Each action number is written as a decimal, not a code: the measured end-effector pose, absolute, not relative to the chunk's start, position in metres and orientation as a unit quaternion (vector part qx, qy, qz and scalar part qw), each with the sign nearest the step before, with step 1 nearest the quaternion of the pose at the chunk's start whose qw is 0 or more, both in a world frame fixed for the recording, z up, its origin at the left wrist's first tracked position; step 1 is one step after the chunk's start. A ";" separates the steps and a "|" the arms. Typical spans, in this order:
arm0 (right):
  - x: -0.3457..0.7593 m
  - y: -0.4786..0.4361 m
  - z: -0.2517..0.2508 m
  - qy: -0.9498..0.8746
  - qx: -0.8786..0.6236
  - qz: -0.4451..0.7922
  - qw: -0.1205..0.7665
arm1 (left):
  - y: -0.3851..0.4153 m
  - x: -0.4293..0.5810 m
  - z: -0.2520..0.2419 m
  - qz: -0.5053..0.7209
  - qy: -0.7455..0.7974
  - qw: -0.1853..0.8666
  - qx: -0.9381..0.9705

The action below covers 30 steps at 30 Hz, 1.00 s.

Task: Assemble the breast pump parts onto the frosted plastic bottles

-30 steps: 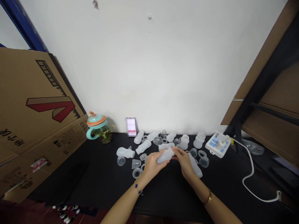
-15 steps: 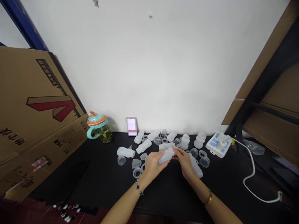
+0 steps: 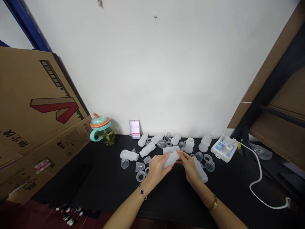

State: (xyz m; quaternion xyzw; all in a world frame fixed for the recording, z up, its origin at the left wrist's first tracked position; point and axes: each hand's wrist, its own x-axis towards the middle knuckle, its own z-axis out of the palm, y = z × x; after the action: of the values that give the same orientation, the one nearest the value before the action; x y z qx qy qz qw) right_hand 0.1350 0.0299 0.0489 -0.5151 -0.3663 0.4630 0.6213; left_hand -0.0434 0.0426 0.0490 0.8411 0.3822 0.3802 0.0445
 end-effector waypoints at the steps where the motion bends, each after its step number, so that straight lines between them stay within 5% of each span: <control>1: 0.135 0.030 0.049 -0.365 -0.515 0.465 0.620 | 0.042 -0.044 0.049 0.380 0.381 0.042 0.842; 30: 0.129 0.026 0.051 -0.340 -0.498 0.491 0.629 | 0.034 -0.045 0.051 0.332 0.350 -0.120 0.868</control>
State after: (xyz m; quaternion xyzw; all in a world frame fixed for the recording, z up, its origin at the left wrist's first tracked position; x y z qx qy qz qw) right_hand 0.1287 0.0260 0.0515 -0.4980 -0.3396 0.4914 0.6286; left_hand -0.0449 0.0336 0.0507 0.8676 0.3498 0.3325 -0.1197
